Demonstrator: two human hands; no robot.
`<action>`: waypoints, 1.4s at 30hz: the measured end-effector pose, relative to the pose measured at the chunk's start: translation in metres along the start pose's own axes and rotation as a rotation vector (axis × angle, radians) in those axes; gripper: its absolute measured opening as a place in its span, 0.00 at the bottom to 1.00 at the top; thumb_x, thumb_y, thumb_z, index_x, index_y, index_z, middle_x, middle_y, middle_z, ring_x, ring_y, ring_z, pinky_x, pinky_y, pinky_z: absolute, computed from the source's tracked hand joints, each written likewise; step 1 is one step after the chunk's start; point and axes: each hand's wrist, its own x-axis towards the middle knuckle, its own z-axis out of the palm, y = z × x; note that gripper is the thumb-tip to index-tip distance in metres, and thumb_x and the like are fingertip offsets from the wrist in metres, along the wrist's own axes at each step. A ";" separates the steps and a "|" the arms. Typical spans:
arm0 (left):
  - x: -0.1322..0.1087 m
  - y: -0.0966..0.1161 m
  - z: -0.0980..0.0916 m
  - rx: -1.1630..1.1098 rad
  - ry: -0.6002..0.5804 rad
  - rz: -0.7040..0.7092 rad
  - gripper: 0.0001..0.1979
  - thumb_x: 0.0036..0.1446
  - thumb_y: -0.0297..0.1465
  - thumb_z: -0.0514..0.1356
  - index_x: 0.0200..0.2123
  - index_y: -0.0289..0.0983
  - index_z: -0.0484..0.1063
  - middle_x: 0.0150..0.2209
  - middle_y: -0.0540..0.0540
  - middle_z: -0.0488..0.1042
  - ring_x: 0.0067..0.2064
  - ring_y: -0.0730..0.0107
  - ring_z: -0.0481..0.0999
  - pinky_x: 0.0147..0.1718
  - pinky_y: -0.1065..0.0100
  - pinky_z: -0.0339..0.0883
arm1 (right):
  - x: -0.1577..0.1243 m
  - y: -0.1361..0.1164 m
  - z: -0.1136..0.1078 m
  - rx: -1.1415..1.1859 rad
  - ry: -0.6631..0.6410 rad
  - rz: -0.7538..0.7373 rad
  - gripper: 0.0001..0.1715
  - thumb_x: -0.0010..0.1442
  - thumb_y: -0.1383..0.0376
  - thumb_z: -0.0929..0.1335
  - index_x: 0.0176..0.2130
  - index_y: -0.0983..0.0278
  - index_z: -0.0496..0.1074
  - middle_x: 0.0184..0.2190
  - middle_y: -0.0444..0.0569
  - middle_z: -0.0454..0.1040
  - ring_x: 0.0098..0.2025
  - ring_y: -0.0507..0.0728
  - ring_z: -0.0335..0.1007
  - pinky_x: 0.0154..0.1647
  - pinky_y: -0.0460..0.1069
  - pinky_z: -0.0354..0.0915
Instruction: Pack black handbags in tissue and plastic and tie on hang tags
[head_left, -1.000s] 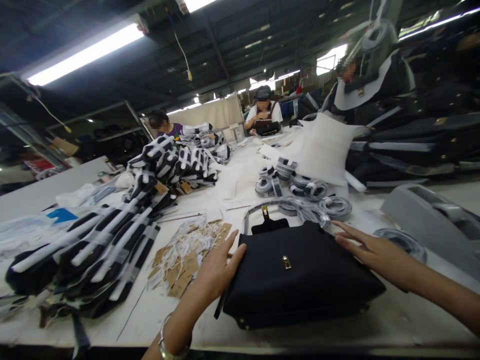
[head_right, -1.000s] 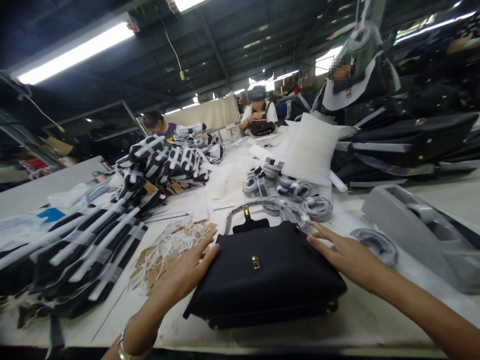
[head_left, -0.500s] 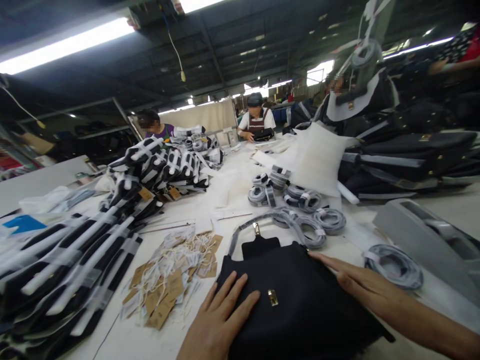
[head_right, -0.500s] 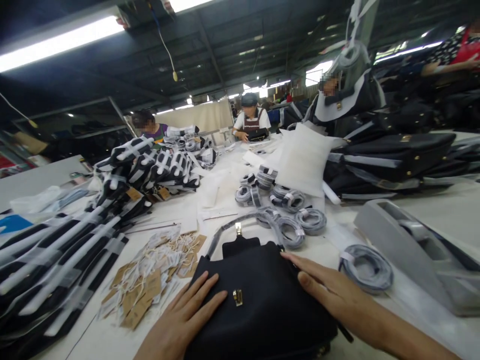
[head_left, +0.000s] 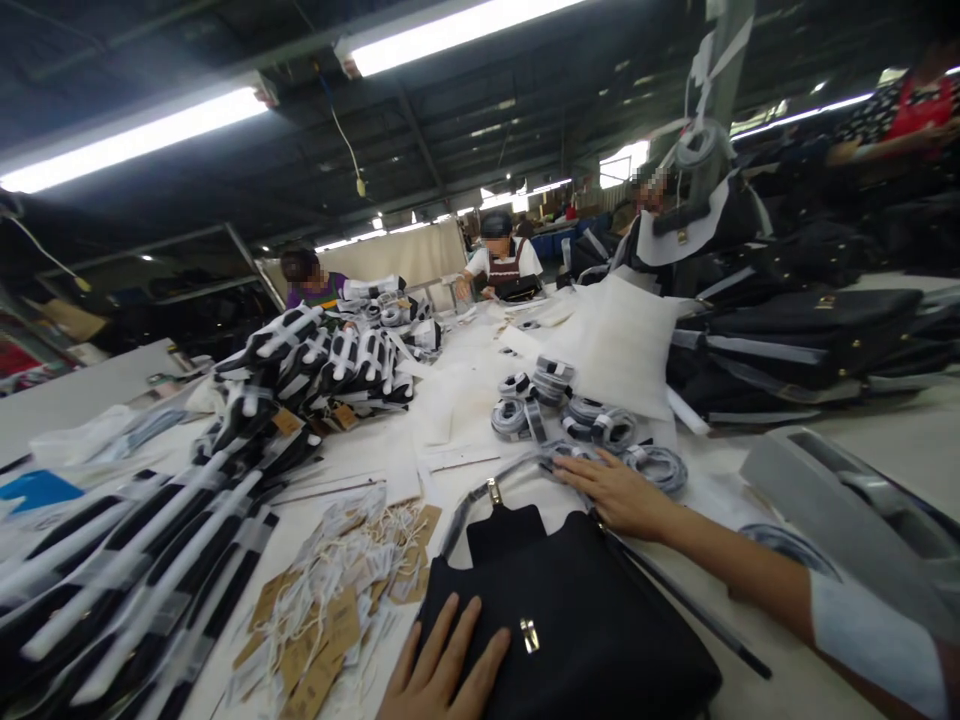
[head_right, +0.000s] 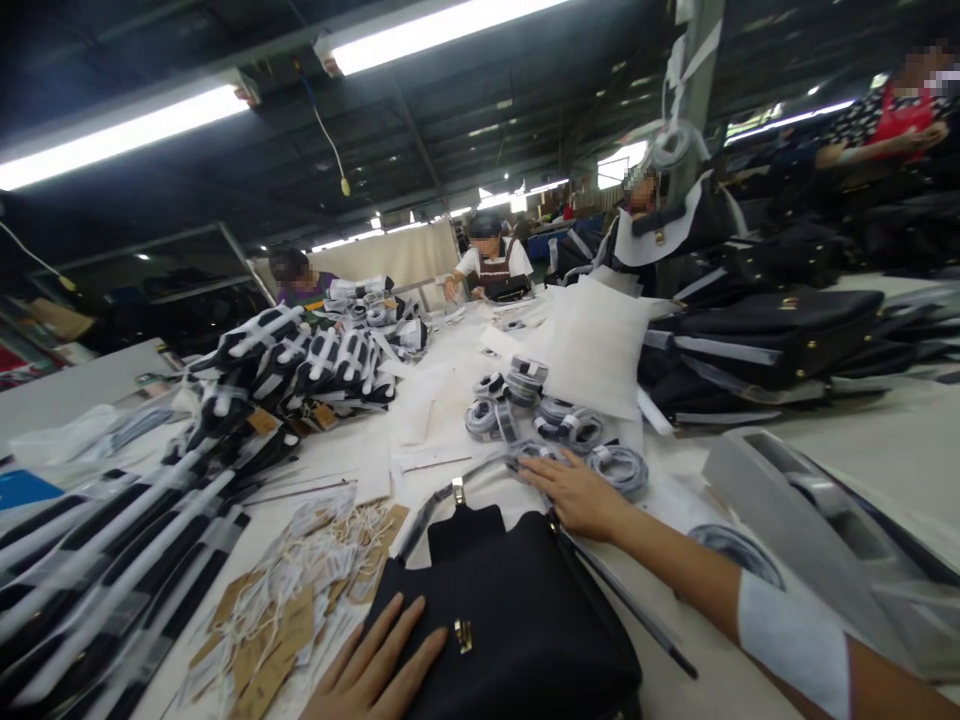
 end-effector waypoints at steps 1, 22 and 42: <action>0.004 -0.002 -0.001 -0.039 -0.018 -0.011 0.40 0.60 0.34 0.64 0.72 0.45 0.50 0.63 0.44 0.70 0.58 0.55 0.76 0.45 0.63 0.77 | 0.001 0.003 0.000 0.003 0.002 0.012 0.47 0.50 0.78 0.61 0.67 0.60 0.61 0.70 0.54 0.58 0.66 0.63 0.62 0.67 0.68 0.53; 0.063 -0.013 -0.027 -0.623 -0.253 -0.250 0.60 0.38 0.43 0.78 0.70 0.45 0.52 0.71 0.32 0.53 0.71 0.38 0.52 0.63 0.34 0.57 | -0.075 -0.097 -0.100 0.204 0.033 -0.044 0.45 0.64 0.50 0.69 0.72 0.54 0.51 0.69 0.51 0.61 0.68 0.67 0.59 0.69 0.67 0.56; 0.025 0.032 0.013 -0.360 0.045 -0.080 0.26 0.70 0.29 0.53 0.68 0.48 0.58 0.63 0.46 0.70 0.62 0.56 0.72 0.58 0.58 0.72 | -0.109 -0.112 -0.012 0.119 -0.034 -0.234 0.41 0.65 0.71 0.62 0.72 0.55 0.48 0.68 0.48 0.61 0.70 0.64 0.55 0.65 0.66 0.63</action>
